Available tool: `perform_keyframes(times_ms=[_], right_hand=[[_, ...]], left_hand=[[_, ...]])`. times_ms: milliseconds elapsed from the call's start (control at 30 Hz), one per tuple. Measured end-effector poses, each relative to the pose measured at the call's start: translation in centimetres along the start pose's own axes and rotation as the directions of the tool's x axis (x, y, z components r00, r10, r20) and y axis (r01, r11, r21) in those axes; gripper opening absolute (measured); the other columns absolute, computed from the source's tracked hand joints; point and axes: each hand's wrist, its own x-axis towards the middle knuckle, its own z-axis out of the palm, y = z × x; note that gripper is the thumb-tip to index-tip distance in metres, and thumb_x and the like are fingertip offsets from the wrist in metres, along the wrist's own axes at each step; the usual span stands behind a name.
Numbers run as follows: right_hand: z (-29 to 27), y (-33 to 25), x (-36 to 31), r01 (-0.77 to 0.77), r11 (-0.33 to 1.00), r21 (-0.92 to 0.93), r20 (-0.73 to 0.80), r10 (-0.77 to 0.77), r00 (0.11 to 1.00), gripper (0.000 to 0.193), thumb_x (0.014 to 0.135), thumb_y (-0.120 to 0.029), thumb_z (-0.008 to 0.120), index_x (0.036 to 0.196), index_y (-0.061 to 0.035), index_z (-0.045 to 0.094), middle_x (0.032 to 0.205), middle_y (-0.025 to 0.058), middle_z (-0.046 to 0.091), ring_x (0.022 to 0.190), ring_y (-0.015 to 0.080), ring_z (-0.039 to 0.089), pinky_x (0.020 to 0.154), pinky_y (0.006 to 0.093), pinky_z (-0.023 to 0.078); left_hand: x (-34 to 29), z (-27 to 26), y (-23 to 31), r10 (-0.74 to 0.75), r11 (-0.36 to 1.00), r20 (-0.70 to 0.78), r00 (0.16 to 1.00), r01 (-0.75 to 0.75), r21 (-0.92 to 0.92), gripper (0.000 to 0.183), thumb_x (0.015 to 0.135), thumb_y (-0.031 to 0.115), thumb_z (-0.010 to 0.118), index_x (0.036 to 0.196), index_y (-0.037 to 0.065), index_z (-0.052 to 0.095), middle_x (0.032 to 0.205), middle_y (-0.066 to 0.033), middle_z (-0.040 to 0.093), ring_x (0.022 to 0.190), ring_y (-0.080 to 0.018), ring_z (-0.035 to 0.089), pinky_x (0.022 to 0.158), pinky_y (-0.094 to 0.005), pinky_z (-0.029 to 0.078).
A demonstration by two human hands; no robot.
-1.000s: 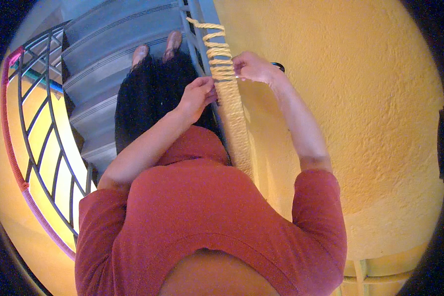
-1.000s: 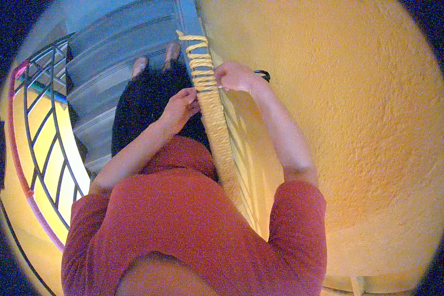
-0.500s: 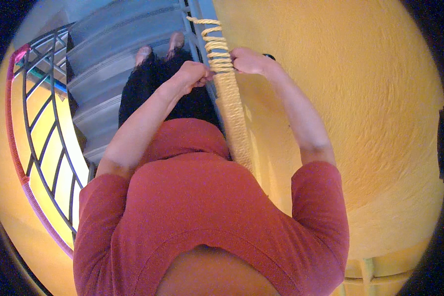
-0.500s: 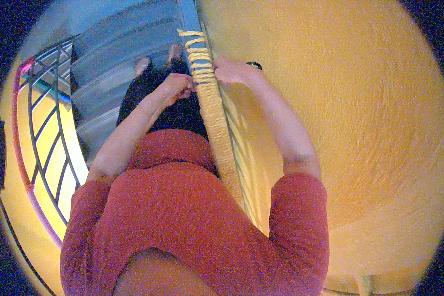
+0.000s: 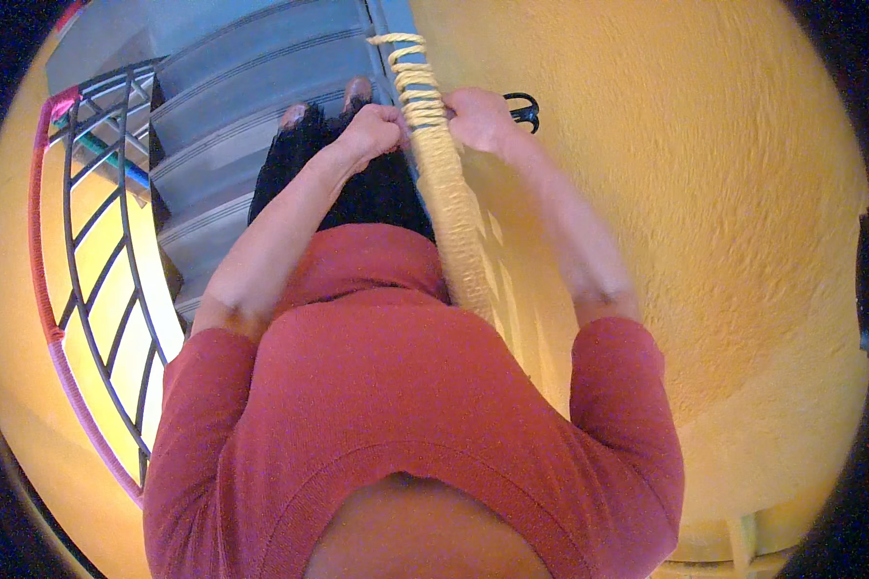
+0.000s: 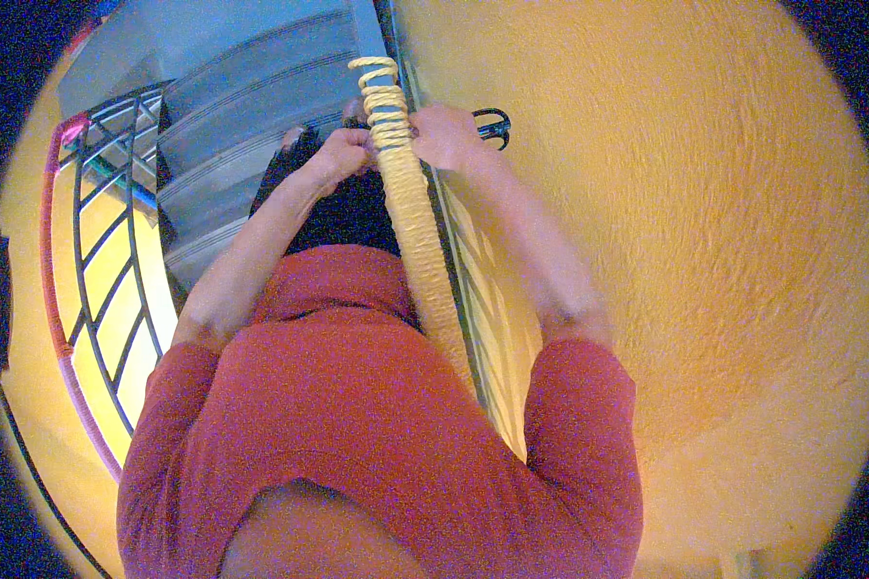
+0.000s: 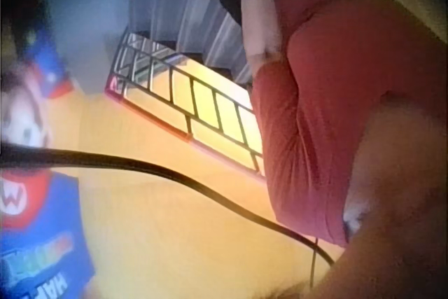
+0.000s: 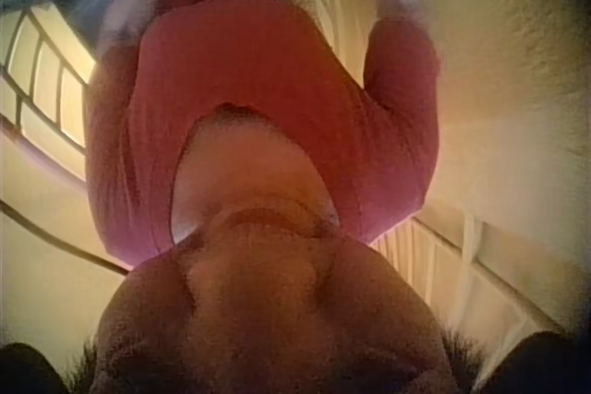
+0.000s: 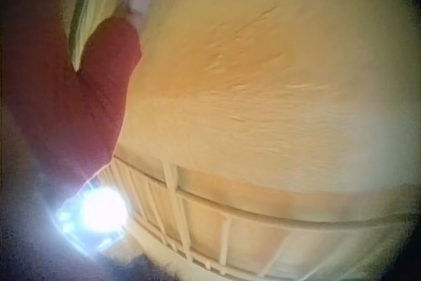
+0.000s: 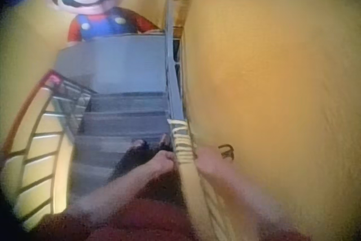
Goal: The person ties a yellow rope around a metal handrail by wrapping it repeatedly and securing it with a series of knots and loops.
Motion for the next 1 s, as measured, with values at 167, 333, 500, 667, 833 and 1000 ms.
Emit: perform_keyframes(times_ms=[167, 333, 500, 667, 833, 1000], right_hand=[[1.4, 0.1, -0.9, -0.023, 1.000, 0.005, -0.139, 0.024, 0.990, 0.026, 0.075, -0.032, 0.055, 0.085, -0.0094, 0.066, 0.083, 0.0168, 0.064, 0.081, 0.0354, 0.061, 0.072, 0.0449, 0.047], [-0.2, -0.7, -1.6, -0.007, 0.999, -0.035, -0.067, 0.005, 0.998, 0.026, 0.074, -0.031, 0.055, 0.084, -0.0082, 0.064, 0.082, 0.0165, 0.065, 0.079, 0.0362, 0.061, 0.073, 0.0450, 0.047], [-0.2, 0.0, -0.9, 0.069, 0.997, -0.025, 0.017, -0.069, 0.997, 0.026, 0.075, -0.028, 0.055, 0.087, -0.0073, 0.062, 0.083, 0.0175, 0.064, 0.081, 0.0363, 0.061, 0.073, 0.0447, 0.047], [0.4, 2.5, -1.8, -0.163, 0.980, 0.114, -0.001, 0.164, 0.986, 0.021, 0.079, -0.022, 0.054, 0.090, -0.0044, 0.060, 0.086, 0.0198, 0.063, 0.082, 0.0364, 0.060, 0.071, 0.0456, 0.047], [6.2, 4.1, -4.3, 0.017, 0.360, 0.933, -0.162, 0.377, 0.912, 0.016, 0.087, -0.014, 0.051, 0.091, -0.0016, 0.060, 0.081, 0.0097, 0.063, 0.074, 0.0214, 0.060, 0.068, 0.0354, 0.048], [10.0, 1.5, -4.3, 0.359, -0.153, 0.921, -0.300, 0.313, 0.901, 0.015, 0.088, -0.013, 0.052, 0.087, -0.0007, 0.061, 0.080, 0.0031, 0.061, 0.074, 0.0118, 0.055, 0.070, 0.0259, 0.045]], left_hand=[[-0.4, 0.0, 0.3, -0.020, 1.000, 0.034, 0.999, 0.020, 0.013, 0.012, 0.076, -0.001, 0.053, 0.076, 0.004, 0.064, 0.066, -0.0001, 0.057, 0.060, -0.0095, 0.048, 0.053, -0.0252, 0.037], [-1.5, 0.2, 1.1, 0.005, 1.000, 0.051, 0.999, -0.004, -0.025, 0.013, 0.078, -0.001, 0.054, 0.084, 0.003, 0.065, 0.074, 0.0004, 0.060, 0.066, -0.0089, 0.051, 0.059, -0.0240, 0.041], [-1.0, 0.1, -0.6, -0.007, 0.999, 0.069, 0.998, 0.004, 0.049, 0.012, 0.078, 0.003, 0.058, 0.089, 0.002, 0.064, 0.077, -0.0006, 0.061, 0.069, -0.0095, 0.053, 0.062, -0.0263, 0.045], [-3.5, -1.0, 1.4, 0.196, 0.889, -0.156, 0.968, -0.108, 0.444, 0.016, 0.080, 0.010, 0.064, 0.092, 0.000, 0.062, 0.080, -0.0087, 0.063, 0.069, -0.0170, 0.059, 0.066, -0.0278, 0.049], [-7.3, 0.9, 7.4, 0.536, 0.724, 0.017, 0.844, -0.470, 0.505, 0.011, 0.080, 0.004, 0.061, 0.091, 0.001, 0.061, 0.085, -0.0136, 0.060, 0.075, -0.0258, 0.060, 0.068, -0.0343, 0.048], [-6.5, 2.4, 7.9, 0.591, 0.565, 0.128, 0.797, -0.522, 0.639, 0.010, 0.078, 0.001, 0.059, 0.089, 0.001, 0.060, 0.084, -0.0142, 0.057, 0.079, -0.0310, 0.056, 0.072, -0.0373, 0.046]])
